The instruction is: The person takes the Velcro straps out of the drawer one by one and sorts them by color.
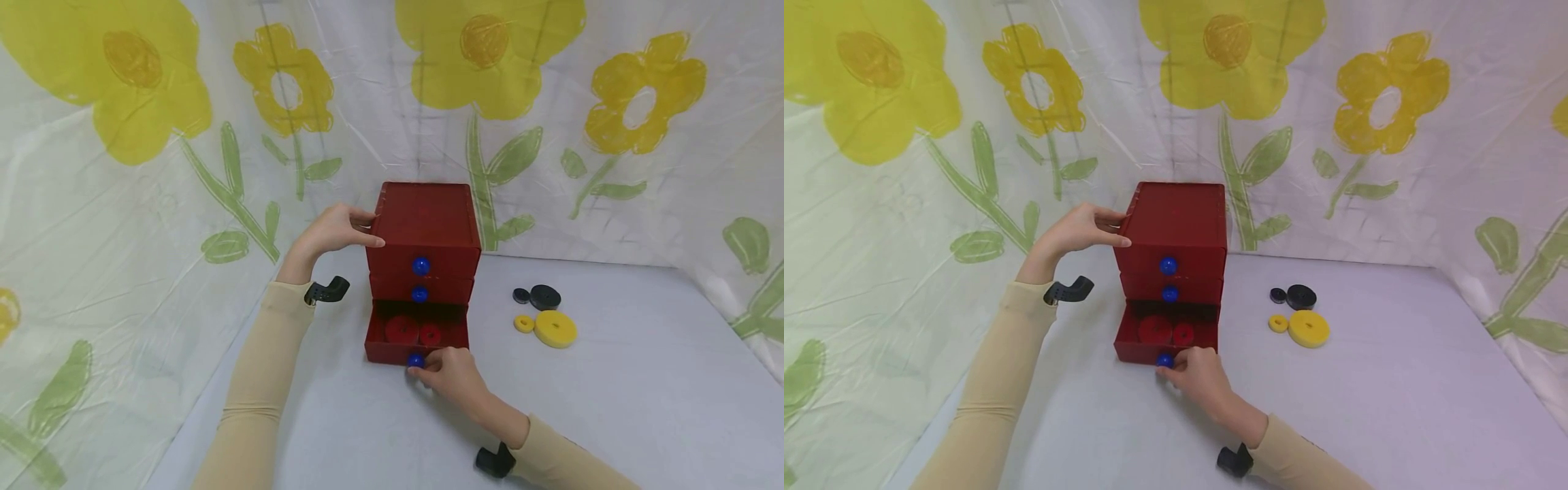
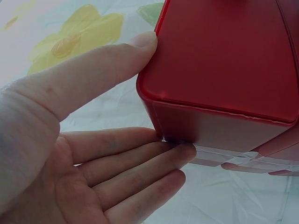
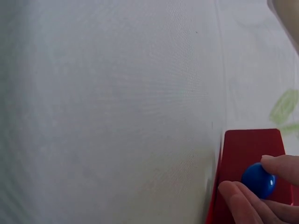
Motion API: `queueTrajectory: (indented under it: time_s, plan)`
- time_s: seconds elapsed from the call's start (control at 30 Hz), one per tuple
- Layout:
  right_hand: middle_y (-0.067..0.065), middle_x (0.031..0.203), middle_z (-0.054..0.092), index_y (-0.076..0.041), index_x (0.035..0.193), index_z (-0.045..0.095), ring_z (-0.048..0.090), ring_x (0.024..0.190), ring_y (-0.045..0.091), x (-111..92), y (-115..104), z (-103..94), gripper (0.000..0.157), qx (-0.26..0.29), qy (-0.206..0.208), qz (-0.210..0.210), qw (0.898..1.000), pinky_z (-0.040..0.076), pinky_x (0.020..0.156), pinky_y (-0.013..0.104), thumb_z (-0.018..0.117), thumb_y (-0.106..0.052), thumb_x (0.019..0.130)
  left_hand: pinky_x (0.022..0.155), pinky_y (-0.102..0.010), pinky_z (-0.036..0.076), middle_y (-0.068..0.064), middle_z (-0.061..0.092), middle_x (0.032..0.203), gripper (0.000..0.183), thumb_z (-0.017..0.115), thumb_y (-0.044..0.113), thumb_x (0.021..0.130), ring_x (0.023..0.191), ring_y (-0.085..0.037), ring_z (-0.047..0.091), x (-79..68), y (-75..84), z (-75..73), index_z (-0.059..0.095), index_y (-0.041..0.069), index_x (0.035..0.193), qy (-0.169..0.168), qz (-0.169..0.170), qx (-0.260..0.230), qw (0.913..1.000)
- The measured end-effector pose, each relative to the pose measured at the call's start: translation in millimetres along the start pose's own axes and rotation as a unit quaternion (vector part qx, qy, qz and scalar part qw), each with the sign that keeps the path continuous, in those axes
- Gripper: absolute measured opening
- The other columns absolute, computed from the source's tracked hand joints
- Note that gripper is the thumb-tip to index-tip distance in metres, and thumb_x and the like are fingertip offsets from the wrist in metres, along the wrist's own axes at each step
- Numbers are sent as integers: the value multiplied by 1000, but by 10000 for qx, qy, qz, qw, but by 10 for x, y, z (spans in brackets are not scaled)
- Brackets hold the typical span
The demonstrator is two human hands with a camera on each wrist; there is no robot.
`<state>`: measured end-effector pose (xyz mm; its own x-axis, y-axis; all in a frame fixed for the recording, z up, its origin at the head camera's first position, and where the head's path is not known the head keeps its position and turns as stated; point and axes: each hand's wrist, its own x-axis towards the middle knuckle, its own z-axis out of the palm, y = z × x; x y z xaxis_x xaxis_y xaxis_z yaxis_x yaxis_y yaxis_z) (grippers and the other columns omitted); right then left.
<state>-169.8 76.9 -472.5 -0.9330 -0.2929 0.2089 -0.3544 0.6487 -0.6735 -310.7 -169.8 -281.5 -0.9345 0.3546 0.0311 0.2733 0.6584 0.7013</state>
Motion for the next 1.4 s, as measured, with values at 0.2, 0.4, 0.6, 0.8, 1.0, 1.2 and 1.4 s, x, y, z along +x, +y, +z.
queueTrajectory:
  time_s: [0.2, 0.4, 0.6, 0.8, 1.0, 1.2, 1.4]
  plan:
    - [-9, 58, 65, -12, 75, 75, 53, 51, -5, -32, -20, -6, 22, -47, -10, -73, 10000, 45, 48, 16, 78, -33, 78, 98, -40, 47, -6, 60, 130, 70, 80, 42, 73, 117, -20, 58, -1, 12, 0, 58, 12, 132, -20, 35, 30, 10000]
    - [-10, 58, 64, -12, 76, 75, 53, 52, -5, -56, -19, -7, 22, -83, -70, -119, 9999, 46, 49, 16, 78, -33, 78, 98, -41, 47, -7, 59, 131, 70, 80, 42, 73, 118, -21, 58, -1, 21, -7, 57, 13, 133, -52, 0, 21, 10000]
    - [-9, 59, 65, -11, 75, 75, 53, 51, -6, -64, -3, 3, 21, -101, -85, -173, 9998, 46, 49, 15, 77, -32, 78, 98, -42, 47, -7, 59, 132, 70, 80, 42, 73, 118, -22, 57, -2, 21, -13, 57, 12, 133, -48, 2, 42, 10000]
    - [-8, 63, 67, -11, 79, 76, 56, 55, -6, -70, 8, -18, 22, -77, -226, -174, 9996, 47, 52, 14, 76, -33, 79, 99, -41, 46, -6, 59, 132, 70, 80, 43, 73, 121, -21, 55, -1, 20, -6, 58, 13, 132, -38, -2, 54, 10000]
    - [-8, 69, 70, -13, 83, 77, 59, 58, -5, -91, -11, -136, 21, 100, -424, -11, 9991, 50, 56, 14, 75, -34, 80, 99, -41, 46, -6, 59, 132, 70, 80, 42, 73, 120, -21, 56, 0, 24, -3, 57, 12, 132, -44, -2, 21, 10000]
    - [-8, 70, 70, -16, 82, 77, 61, 59, -2, -113, -74, -313, 18, 140, -392, 169, 9990, 50, 56, 15, 76, -34, 80, 99, -41, 47, -6, 59, 131, 70, 80, 42, 73, 118, -21, 58, -1, 20, -3, 57, 11, 132, -50, -9, -57, 10000]
    - [-9, 73, 70, -18, 84, 76, 62, 65, 0, -110, -107, -502, 22, 91, -461, 464, 9978, 50, 58, 16, 74, -40, 80, 98, -41, 47, -7, 60, 131, 70, 80, 42, 73, 118, -22, 58, -10, 21, -4, 57, 11, 132, -42, 19, -3, 10000]
